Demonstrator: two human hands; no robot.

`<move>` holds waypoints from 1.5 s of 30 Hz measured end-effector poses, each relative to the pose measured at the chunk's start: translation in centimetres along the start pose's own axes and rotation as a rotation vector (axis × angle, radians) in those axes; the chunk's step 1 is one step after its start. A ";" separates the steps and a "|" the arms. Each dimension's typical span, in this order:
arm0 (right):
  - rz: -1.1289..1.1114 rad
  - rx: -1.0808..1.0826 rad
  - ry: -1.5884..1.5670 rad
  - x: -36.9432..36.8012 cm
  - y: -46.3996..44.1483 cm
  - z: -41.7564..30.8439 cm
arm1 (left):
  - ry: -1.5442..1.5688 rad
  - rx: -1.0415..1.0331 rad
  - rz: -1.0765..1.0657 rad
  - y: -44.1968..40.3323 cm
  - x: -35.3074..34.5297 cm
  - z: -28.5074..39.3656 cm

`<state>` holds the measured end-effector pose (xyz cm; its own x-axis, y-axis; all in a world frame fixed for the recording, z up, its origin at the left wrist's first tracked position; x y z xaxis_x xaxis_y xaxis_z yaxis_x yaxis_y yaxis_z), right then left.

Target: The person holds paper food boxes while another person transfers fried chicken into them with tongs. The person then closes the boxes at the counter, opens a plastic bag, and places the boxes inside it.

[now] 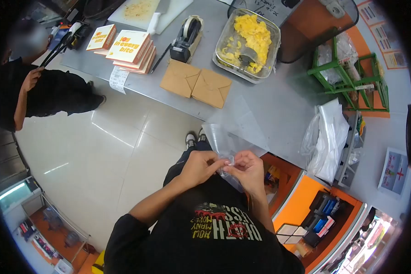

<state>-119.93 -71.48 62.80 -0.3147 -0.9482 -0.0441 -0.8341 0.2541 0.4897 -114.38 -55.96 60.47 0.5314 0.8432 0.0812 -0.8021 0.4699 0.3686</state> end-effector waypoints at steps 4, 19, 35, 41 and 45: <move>-0.176 -0.130 -0.110 -0.3 -1.4 1.3 | 0.253 0.137 -0.166 0.1 0.8 -0.4; -0.379 0.107 0.193 -14.2 -1.5 0.1 | 0.192 -0.034 -0.208 3.2 14.9 -1.5; 0.135 0.011 -0.819 -24.8 -1.9 5.5 | 1.217 0.251 -0.190 9.5 32.1 -10.6; -0.036 0.491 0.448 -32.1 1.3 1.0 | 0.429 0.014 0.210 8.6 34.7 -10.3; -0.002 0.288 0.590 -31.2 -1.1 8.8 | 0.770 0.016 0.234 8.0 34.6 -11.0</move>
<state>-113.22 -40.44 55.96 -0.0802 -0.8732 0.4807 -0.9482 0.2156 0.2335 -105.42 -20.15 56.01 0.0077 0.8653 -0.5012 -0.8623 0.2595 0.4348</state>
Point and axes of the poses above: each hand's wrist, its own y-axis away from the middle knuckle, its own x-axis out of the back of the hand, z = x × y, the point moved 6 cm from there along -y, towards the middle knuckle, and after that the axes turned 6 degrees about z, right-handed, at the moved point
